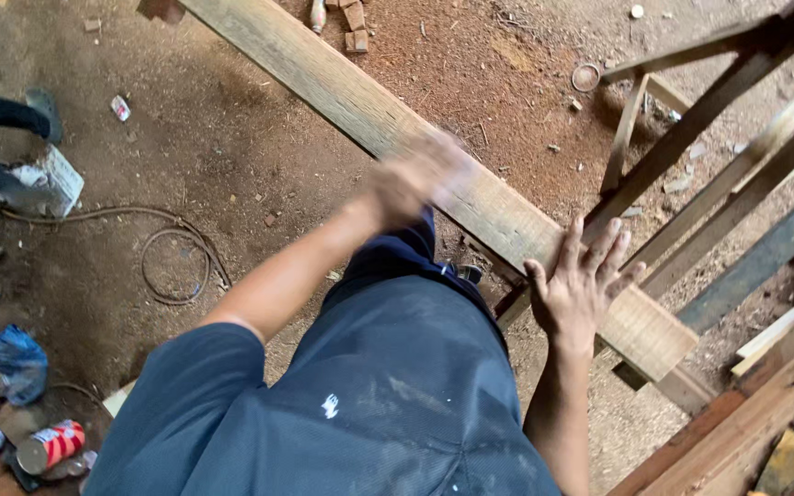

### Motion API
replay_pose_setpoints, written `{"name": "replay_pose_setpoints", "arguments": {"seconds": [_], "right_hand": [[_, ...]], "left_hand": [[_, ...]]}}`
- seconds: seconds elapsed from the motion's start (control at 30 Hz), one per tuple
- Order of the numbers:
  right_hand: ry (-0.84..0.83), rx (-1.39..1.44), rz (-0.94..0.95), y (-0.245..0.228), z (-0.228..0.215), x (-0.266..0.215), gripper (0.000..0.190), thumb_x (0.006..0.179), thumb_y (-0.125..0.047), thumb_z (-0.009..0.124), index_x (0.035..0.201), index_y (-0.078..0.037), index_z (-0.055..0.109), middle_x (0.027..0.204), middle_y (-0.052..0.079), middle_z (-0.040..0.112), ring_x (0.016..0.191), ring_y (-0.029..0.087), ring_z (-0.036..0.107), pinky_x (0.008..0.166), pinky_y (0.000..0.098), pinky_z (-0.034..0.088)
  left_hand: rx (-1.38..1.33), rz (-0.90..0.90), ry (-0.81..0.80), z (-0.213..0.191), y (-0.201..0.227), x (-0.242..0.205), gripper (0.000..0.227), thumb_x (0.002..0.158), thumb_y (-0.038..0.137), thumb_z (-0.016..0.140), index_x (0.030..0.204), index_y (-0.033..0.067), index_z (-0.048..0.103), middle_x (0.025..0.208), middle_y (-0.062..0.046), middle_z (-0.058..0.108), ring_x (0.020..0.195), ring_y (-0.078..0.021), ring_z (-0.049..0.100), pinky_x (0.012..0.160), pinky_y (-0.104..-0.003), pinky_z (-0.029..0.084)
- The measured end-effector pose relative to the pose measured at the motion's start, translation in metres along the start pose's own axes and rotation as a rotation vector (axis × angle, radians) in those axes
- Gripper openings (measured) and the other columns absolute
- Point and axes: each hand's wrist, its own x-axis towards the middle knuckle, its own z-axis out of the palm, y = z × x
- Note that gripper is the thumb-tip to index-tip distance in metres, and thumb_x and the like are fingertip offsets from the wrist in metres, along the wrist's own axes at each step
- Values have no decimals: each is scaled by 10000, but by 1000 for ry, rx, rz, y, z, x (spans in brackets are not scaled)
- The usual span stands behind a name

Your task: The person sands a long wooden beam by hand using a piece of sandpaper, applying it to the top surface and edges of the wood while holding the beam steady.

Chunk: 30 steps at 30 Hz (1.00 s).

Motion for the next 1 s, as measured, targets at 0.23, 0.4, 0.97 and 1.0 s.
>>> {"name": "replay_pose_setpoints", "arguments": {"seconds": [0.23, 0.4, 0.97, 1.0], "right_hand": [[-104, 131, -156, -20, -13, 29, 888, 1034, -679, 468, 1678, -110, 243, 1670, 232, -55, 1580, 377, -38, 1195, 573, -123], [-4, 939, 61, -72, -20, 55, 481, 1118, -365, 488, 1549, -153, 499, 1609, 161, 478, 1489, 295, 491, 1252, 510, 418], [107, 30, -331, -188, 7, 140, 918, 966, -615, 611, 1627, -94, 245, 1655, 259, 264, 1546, 354, 281, 1261, 514, 90], [67, 5, -335, -206, 10, 144, 840, 984, -568, 624, 1617, -114, 310, 1654, 220, 326, 1544, 326, 322, 1275, 520, 106]], "left_hand": [[524, -352, 141, -56, -50, -5, 580, 1099, 339, 202, 1224, -58, 605, 1142, -204, 689, 1047, -311, 709, 975, -307, 590], [-164, -122, 24, -15, 56, 16, 367, 965, 100, 446, 1107, 152, 781, 1213, -62, 763, 1178, -193, 704, 1089, -383, 522], [28, -290, 91, -71, -155, -82, 250, 1162, 209, 439, 1254, 114, 651, 1294, -131, 716, 1244, -252, 691, 1154, -435, 558], [-7, -253, 87, -65, -137, -84, 280, 1141, 199, 446, 1313, 104, 644, 1322, -110, 712, 1260, -246, 689, 1155, -429, 552]]}}
